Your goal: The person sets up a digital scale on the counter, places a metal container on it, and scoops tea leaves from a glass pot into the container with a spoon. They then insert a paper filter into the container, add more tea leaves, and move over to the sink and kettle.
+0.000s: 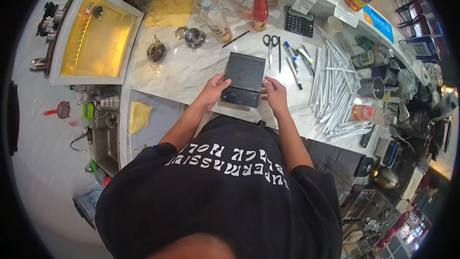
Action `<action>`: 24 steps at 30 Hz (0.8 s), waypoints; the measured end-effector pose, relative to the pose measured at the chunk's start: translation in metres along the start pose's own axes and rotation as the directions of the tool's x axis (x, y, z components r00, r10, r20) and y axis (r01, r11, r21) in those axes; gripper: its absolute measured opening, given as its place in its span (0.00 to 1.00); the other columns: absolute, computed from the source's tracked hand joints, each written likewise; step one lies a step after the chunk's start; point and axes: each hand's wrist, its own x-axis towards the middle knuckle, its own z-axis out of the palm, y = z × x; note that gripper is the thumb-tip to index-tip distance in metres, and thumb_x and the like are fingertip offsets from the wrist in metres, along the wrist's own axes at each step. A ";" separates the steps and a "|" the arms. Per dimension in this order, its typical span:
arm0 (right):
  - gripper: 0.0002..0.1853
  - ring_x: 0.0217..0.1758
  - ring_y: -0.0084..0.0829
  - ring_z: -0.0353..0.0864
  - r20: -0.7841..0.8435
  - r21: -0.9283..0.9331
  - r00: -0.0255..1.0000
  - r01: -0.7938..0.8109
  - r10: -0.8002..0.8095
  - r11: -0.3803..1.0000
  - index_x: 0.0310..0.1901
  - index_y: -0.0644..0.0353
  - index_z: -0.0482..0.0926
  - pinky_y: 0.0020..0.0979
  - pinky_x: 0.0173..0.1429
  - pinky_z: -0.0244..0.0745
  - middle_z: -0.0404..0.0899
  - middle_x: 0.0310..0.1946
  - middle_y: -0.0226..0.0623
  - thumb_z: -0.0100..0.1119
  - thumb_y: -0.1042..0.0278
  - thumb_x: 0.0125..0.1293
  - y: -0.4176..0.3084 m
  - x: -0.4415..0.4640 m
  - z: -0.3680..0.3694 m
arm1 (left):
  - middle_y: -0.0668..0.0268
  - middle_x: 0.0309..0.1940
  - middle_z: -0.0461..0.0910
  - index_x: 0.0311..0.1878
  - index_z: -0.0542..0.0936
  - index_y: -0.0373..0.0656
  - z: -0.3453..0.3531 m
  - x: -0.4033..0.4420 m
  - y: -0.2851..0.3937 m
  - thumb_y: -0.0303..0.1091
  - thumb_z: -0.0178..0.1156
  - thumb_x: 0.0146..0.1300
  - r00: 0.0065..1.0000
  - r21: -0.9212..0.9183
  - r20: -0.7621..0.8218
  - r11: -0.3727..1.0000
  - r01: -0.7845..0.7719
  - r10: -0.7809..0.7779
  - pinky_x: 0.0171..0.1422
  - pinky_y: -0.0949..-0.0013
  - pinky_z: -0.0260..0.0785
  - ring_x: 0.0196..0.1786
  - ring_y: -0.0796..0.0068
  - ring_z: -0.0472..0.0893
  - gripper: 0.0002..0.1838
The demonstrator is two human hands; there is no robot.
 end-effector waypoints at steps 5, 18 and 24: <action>0.26 0.43 0.25 0.84 -0.060 -0.022 0.998 0.011 -0.013 1.000 0.70 0.67 0.77 0.31 0.42 0.85 0.87 0.45 0.36 0.65 0.65 0.76 0.014 0.002 0.056 | 0.63 0.61 0.85 0.81 0.66 0.37 -0.052 -0.006 0.010 0.35 0.63 0.78 0.983 0.120 0.118 0.985 0.127 -0.142 0.52 0.67 0.79 0.55 0.78 0.84 0.33; 0.21 0.34 0.19 0.78 -0.155 -0.064 0.988 0.013 -0.023 0.998 0.66 0.66 0.80 0.28 0.38 0.79 0.83 0.37 0.28 0.66 0.68 0.76 0.065 0.025 0.155 | 0.66 0.49 0.82 0.83 0.67 0.44 -0.178 0.018 0.004 0.32 0.69 0.73 0.969 0.410 0.157 0.905 0.114 -0.193 0.42 0.69 0.81 0.42 0.76 0.83 0.37; 0.22 0.37 0.21 0.80 -0.197 -0.144 0.979 0.024 -0.052 0.989 0.68 0.64 0.80 0.29 0.41 0.81 0.82 0.39 0.29 0.67 0.69 0.75 0.074 0.027 0.161 | 0.64 0.44 0.82 0.81 0.68 0.40 -0.191 0.034 -0.010 0.29 0.71 0.70 0.973 0.466 0.173 0.883 0.056 -0.153 0.35 0.71 0.80 0.35 0.76 0.82 0.38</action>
